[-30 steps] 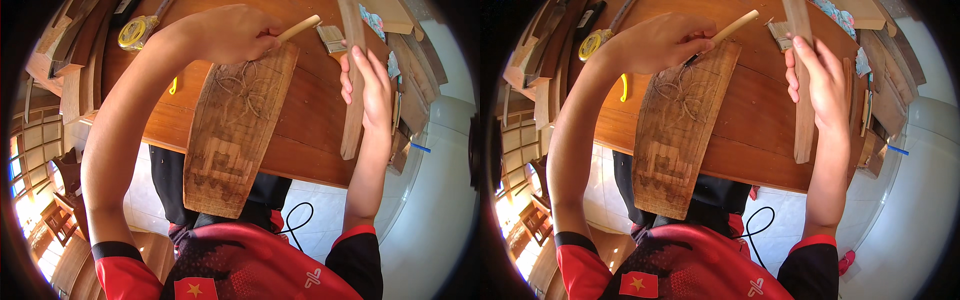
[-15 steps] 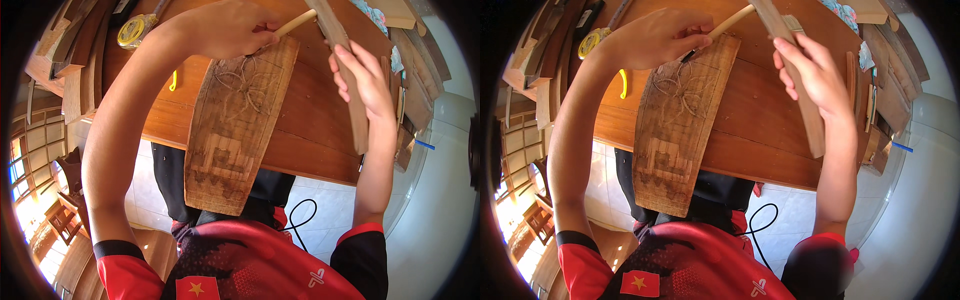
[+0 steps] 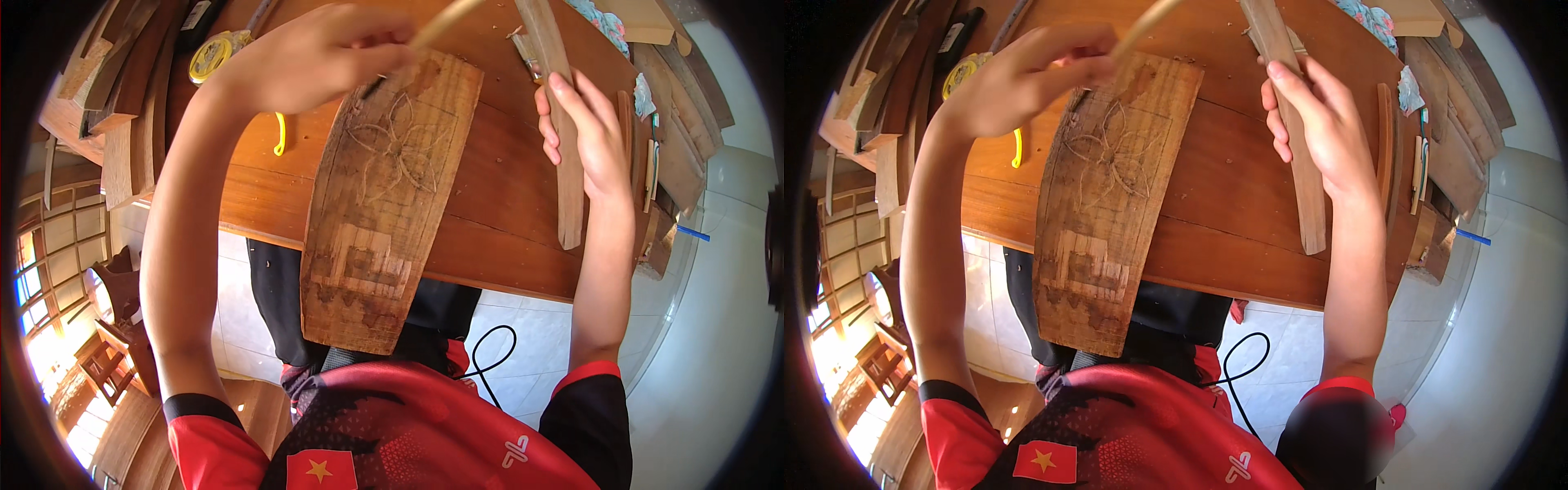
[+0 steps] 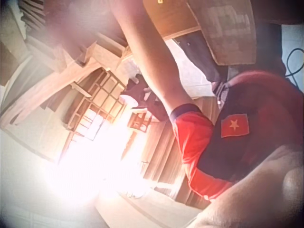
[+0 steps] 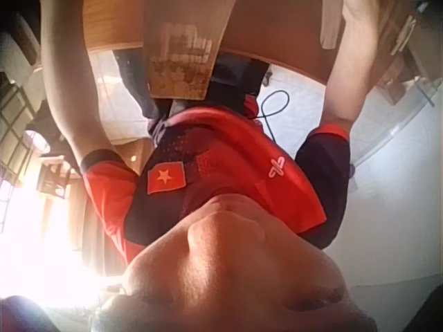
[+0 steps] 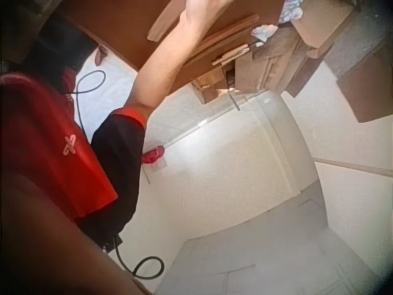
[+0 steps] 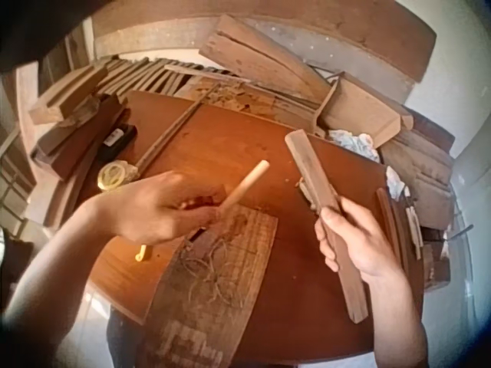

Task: The person carves a floral design into a rectangular wooden board using a chisel and a wooden mallet. They repeatedly strike the chisel to deepen the grooves, then use a brush to sweep away wood shavings. The person also uses a sanding block to smooth the carved areas and the surrounding surface.

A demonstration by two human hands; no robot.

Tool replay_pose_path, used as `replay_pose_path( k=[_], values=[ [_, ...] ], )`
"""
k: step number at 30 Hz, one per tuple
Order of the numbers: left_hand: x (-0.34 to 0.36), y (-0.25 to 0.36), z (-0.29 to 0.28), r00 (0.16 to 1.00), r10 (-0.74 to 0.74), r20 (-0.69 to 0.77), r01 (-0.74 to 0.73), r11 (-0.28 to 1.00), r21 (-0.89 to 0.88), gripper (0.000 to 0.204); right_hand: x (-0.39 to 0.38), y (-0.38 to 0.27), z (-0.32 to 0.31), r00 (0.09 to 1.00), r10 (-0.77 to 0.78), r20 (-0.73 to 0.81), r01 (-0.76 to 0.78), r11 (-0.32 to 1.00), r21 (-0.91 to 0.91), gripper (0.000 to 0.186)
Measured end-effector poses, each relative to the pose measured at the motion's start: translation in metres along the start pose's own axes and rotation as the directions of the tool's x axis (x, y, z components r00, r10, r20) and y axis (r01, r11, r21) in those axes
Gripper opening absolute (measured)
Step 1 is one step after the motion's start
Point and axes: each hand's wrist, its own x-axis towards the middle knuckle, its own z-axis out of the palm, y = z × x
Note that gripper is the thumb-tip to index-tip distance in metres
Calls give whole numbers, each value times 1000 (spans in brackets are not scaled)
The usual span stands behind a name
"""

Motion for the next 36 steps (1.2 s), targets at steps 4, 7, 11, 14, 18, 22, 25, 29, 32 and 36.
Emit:
replay_pose_path(
  k=[4,7,11,14,18,22,25,29,32,36],
  values=[
    [-36,-28,-3,986,-64,-153,32,979,-201,28,-5,12,-3,999,27,-40,-23,995,101,39],
    [-47,-20,1,956,-255,-143,203,931,-305,25,-7,27,-3,997,75,-19,-70,981,179,42],
    [-47,-13,11,927,-289,-241,146,867,-476,21,-4,32,0,1000,26,-8,-25,990,141,43],
    [-41,-4,27,859,-299,-416,37,846,-532,24,-3,37,-1,1000,-24,-17,26,989,147,42],
    [-36,16,37,791,-365,-491,-33,776,-630,23,-4,37,-6,999,-38,-31,43,984,174,40],
    [-54,23,52,802,-390,-452,106,838,-535,15,-6,39,-6,998,-49,-26,53,983,178,38],
    [-69,38,55,834,-305,-460,184,939,-289,20,-8,39,-7,998,-60,-15,62,980,189,35],
    [-90,38,52,918,-268,-292,148,915,-376,27,-7,39,-2,996,-80,34,73,982,172,33],
    [-82,-6,36,869,-284,-406,162,937,-309,41,-6,45,-7,996,-84,33,77,980,183,32],
    [-83,-16,22,819,-367,-442,191,900,-393,47,-9,41,-8,996,-81,25,76,983,167,31]
  ],
)
